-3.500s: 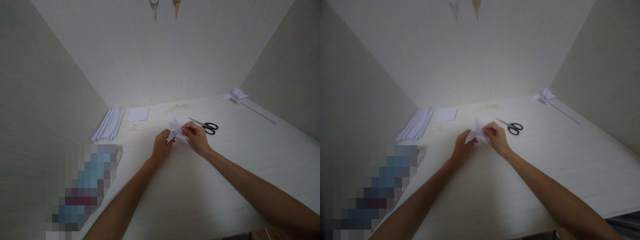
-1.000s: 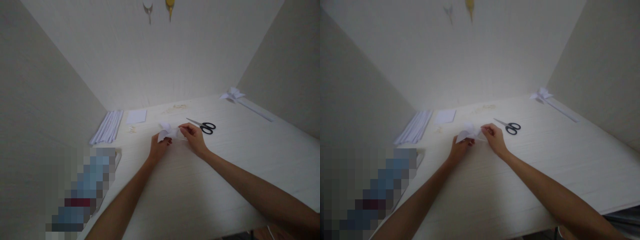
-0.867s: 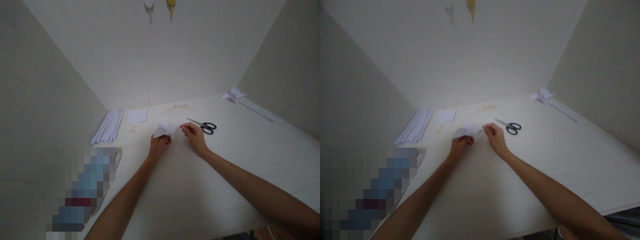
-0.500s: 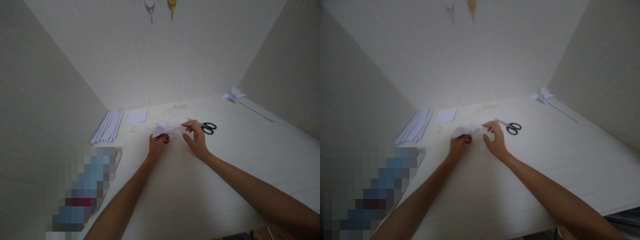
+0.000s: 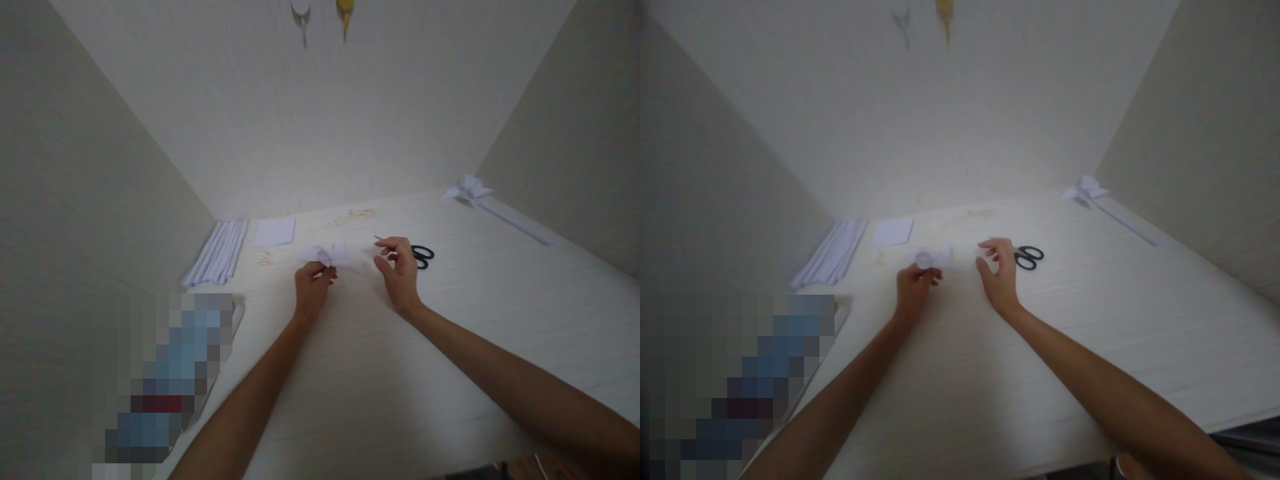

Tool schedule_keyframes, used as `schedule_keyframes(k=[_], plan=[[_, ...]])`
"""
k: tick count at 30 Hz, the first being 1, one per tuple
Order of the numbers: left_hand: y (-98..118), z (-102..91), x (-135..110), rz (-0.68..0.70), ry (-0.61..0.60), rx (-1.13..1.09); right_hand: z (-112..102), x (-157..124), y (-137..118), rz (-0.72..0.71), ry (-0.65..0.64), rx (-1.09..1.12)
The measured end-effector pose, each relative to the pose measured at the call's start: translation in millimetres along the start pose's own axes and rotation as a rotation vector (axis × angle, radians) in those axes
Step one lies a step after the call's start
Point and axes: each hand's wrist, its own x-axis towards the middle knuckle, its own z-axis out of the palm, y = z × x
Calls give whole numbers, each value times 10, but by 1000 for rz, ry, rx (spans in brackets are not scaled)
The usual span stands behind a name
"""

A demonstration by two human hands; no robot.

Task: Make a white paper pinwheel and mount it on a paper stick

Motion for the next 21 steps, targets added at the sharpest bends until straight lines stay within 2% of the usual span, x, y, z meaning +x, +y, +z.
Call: schedule_keyframes(k=[8,21], plan=[[-57,-6,6,30,53,48,25,20,89,231,78,148],[-21,-16,-7,131,91,117,41,34,73,278,64,185]])
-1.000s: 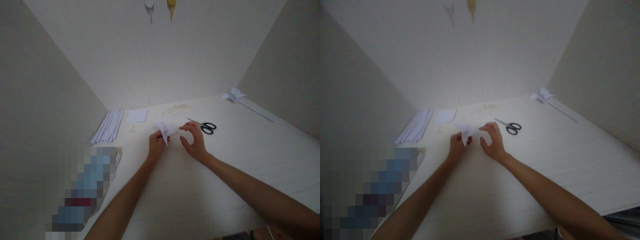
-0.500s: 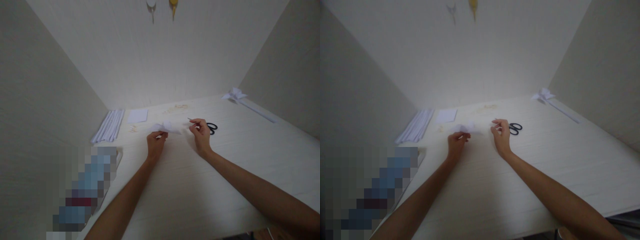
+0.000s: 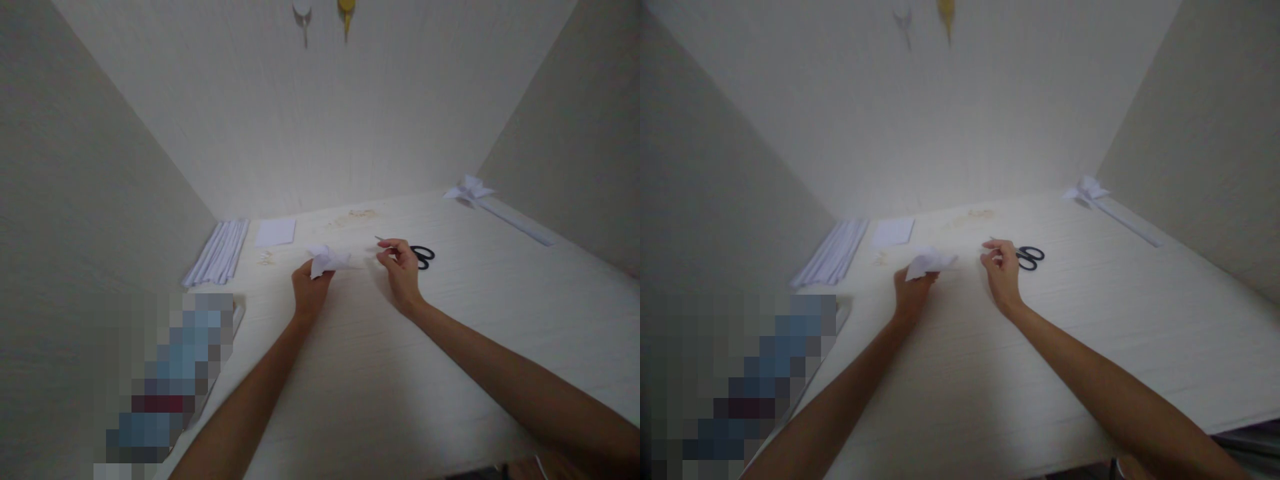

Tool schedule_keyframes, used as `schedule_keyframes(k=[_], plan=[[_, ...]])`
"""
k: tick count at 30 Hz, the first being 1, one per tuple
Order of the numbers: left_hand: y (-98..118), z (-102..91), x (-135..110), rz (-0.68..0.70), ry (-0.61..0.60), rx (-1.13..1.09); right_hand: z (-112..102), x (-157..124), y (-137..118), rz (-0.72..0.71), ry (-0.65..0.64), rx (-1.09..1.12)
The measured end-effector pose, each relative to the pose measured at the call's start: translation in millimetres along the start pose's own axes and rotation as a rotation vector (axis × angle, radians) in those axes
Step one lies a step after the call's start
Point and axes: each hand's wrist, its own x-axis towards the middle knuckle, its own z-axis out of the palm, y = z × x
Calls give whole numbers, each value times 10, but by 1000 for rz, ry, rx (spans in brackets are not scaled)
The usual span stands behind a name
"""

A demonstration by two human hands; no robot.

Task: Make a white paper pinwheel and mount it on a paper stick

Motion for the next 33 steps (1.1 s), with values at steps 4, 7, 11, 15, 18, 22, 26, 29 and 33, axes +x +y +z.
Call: schedule_keyframes(k=[4,7,11,15,18,22,26,29,33], plan=[[-11,-3,3,22,0,-7,0,-3,-13,4,-14,-5],[7,-21,14,14,0,-10,-1,-3,-9,6,-25,-4],[41,-48,24,4,-4,-13,1,-8,-7,9,-36,-6],[34,-47,23,-4,6,-25,5,-12,-15,14,-55,2],[7,-28,24,-34,13,-37,3,-10,-14,17,-70,-5],[-2,0,30,-138,44,-82,-1,-6,0,19,-85,-12],[38,11,32,-224,56,-151,-1,-11,-7,24,-98,-6],[40,6,29,-215,60,-194,5,-19,-30,33,-95,2],[-31,-16,20,-113,20,-275,13,-26,-50,48,-94,11]])
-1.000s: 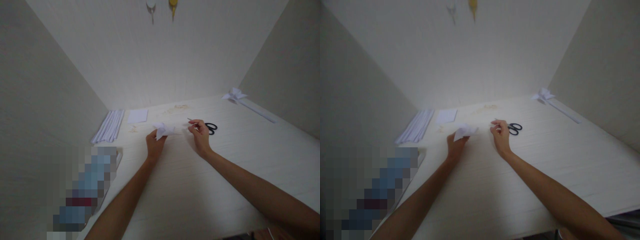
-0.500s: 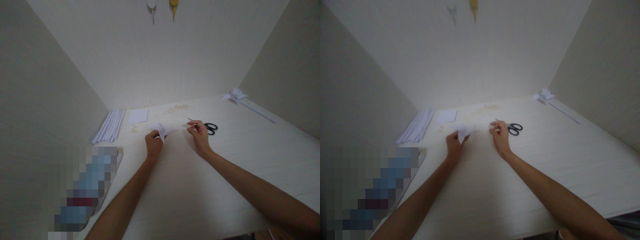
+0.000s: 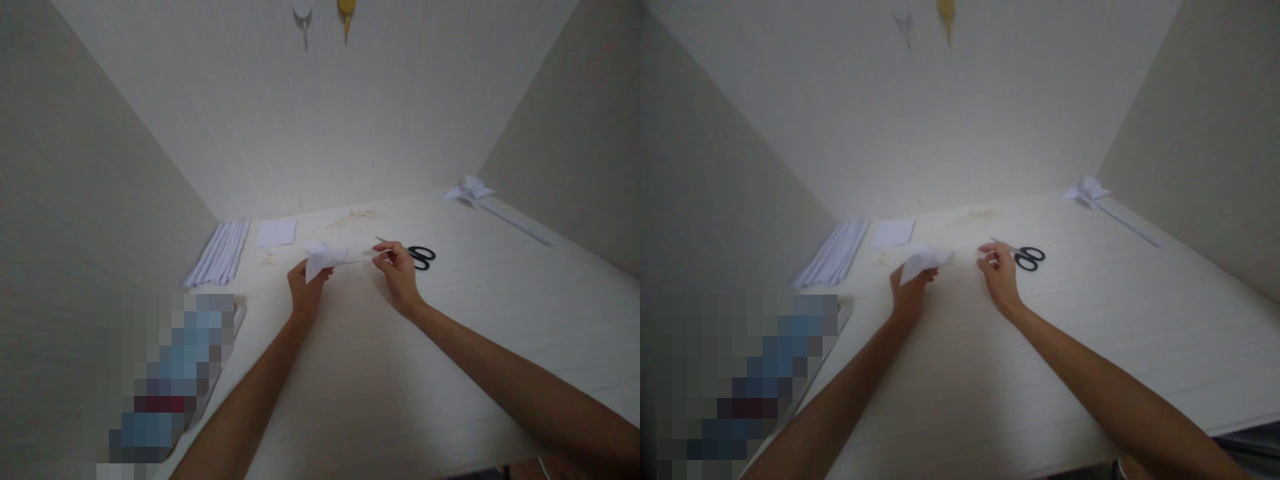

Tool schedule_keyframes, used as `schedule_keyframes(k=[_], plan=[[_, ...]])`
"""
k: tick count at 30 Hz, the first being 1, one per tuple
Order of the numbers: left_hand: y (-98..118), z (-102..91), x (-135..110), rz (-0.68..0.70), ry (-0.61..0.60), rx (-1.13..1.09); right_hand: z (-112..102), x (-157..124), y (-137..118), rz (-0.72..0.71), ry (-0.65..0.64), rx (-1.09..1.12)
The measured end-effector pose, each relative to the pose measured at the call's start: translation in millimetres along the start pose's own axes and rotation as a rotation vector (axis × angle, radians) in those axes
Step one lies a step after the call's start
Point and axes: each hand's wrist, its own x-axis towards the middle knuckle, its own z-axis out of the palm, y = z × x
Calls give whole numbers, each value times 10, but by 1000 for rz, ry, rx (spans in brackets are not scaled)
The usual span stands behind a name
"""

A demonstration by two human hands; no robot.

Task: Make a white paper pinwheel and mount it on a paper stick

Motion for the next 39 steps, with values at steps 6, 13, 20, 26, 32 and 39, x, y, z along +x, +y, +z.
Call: schedule_keyframes(k=[6,13,20,26,32,39], plan=[[-39,-28,-13,50,-35,90,-5,10,20,-23,-1,-17],[42,44,-88,276,-115,404,-3,-17,6,-128,-120,-82],[44,48,-113,421,-239,501,46,-30,-34,-78,-318,-185],[11,45,-107,444,-273,559,59,-14,-3,-143,-343,-259],[60,47,-99,346,-239,411,35,-8,3,-167,-341,-223],[86,35,-80,191,-152,308,27,12,71,-98,-360,-109]])
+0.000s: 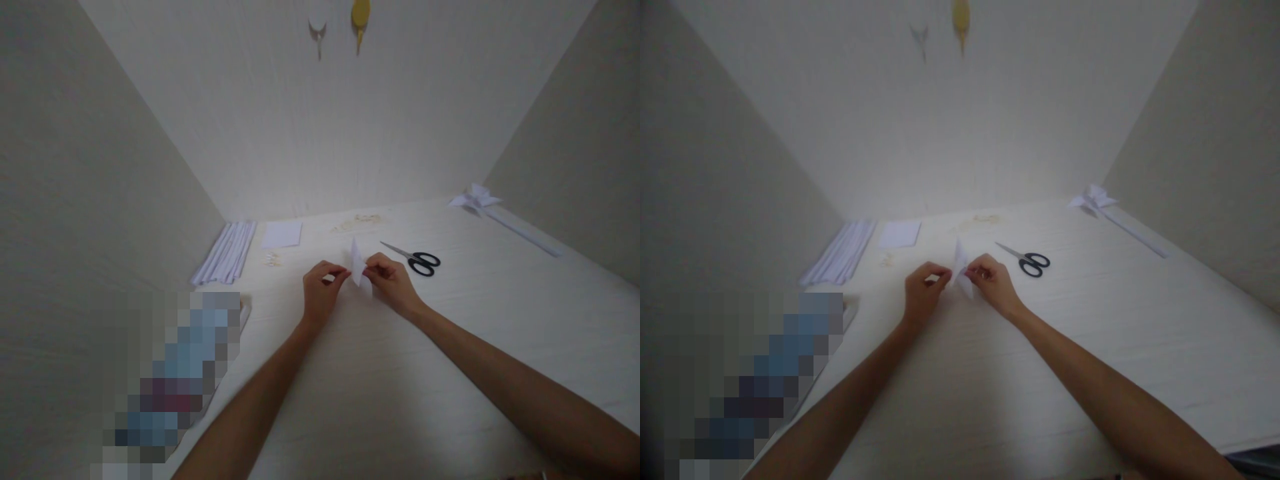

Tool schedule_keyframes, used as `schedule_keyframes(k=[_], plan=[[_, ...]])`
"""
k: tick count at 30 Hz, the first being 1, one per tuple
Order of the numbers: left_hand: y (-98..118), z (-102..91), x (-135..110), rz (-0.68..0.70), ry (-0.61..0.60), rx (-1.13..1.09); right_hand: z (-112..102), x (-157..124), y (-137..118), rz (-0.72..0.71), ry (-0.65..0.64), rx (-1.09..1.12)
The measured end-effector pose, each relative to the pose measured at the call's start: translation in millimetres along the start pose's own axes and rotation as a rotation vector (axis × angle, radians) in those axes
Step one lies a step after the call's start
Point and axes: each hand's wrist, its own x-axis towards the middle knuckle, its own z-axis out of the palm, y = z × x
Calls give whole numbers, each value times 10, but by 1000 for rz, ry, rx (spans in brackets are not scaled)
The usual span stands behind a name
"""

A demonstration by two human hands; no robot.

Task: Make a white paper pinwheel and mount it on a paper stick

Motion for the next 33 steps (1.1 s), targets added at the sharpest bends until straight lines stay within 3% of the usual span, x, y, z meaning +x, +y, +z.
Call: schedule_keyframes(k=[12,33], plan=[[13,-1,-5,-4,112,10,7,-8,-6,12,-10,40],[-40,7,-8,24,76,-72,15,-31,-15,-31,-117,-106]])
